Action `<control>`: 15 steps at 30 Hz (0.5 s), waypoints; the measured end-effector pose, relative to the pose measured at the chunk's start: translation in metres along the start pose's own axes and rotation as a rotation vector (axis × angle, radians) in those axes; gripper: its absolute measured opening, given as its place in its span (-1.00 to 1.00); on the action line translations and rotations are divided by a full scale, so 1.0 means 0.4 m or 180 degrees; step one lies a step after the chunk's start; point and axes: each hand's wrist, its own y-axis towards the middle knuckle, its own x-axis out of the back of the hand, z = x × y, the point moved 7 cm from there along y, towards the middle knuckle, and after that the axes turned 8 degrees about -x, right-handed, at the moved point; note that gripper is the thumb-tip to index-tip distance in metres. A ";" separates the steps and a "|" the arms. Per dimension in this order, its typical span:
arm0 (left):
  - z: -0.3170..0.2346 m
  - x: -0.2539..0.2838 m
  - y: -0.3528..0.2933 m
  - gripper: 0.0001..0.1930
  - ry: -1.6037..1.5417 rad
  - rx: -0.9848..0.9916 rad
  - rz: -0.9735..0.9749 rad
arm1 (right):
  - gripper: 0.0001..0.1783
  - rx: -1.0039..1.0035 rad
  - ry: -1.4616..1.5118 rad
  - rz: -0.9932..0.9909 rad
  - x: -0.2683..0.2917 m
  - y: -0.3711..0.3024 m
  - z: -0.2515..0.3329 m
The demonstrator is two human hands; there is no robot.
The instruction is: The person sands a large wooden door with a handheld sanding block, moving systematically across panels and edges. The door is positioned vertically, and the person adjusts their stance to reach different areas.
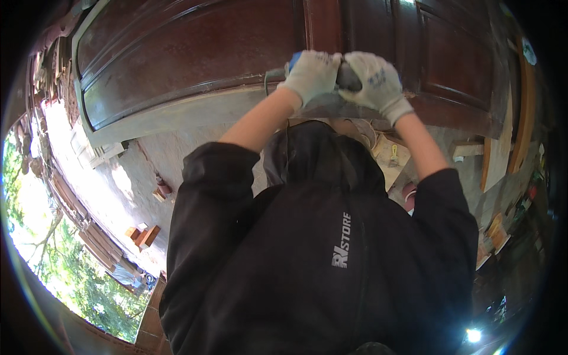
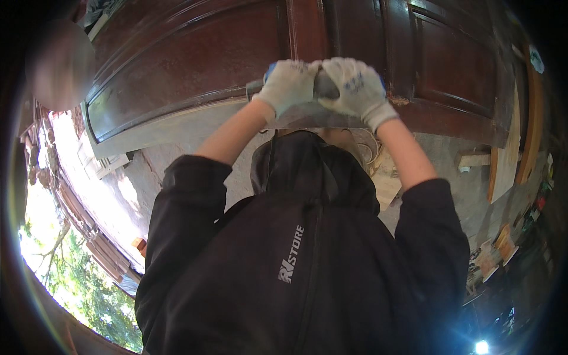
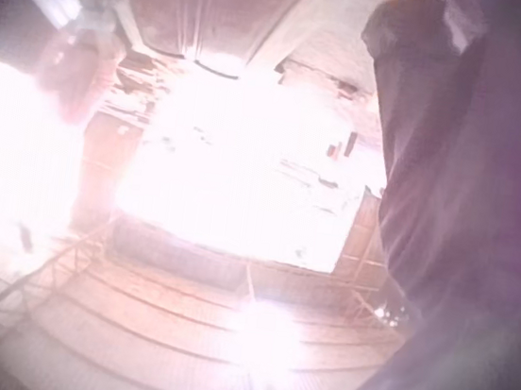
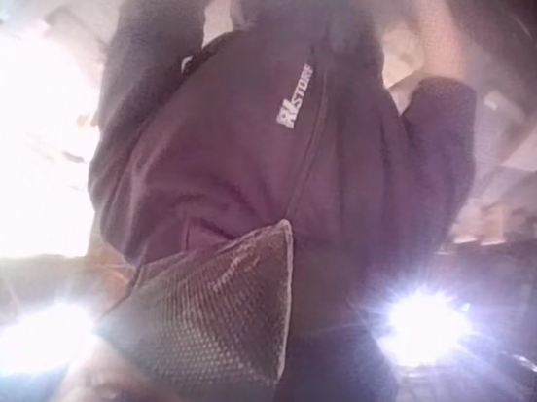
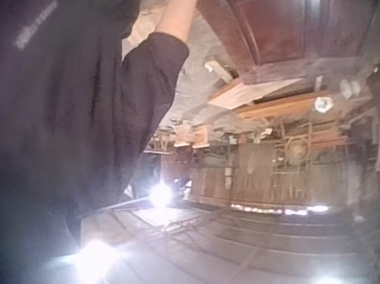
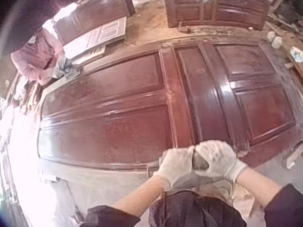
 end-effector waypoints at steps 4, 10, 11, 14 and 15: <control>0.003 0.049 0.043 -0.57 -0.0251 0.0289 0.0179 | -0.27 0.0036 -0.0008 -0.0004 0.005 0.039 -0.039; -0.129 -0.098 -0.156 -0.46 -0.0536 0.0113 0.0164 | -0.23 -0.0220 0.0365 0.0027 -0.024 -0.193 0.101; -0.138 -0.109 -0.172 -0.42 -0.0583 0.0123 0.0596 | -0.25 -0.0216 0.0370 0.0033 -0.023 -0.207 0.113; -0.102 -0.098 -0.186 -0.46 -0.0249 0.0113 0.0215 | -0.28 -0.0084 0.0406 -0.0143 -0.022 -0.157 0.132; -0.075 -0.063 -0.162 -0.61 -0.0190 0.0208 -0.0012 | -0.28 -0.0011 0.0406 -0.0234 -0.014 -0.115 0.119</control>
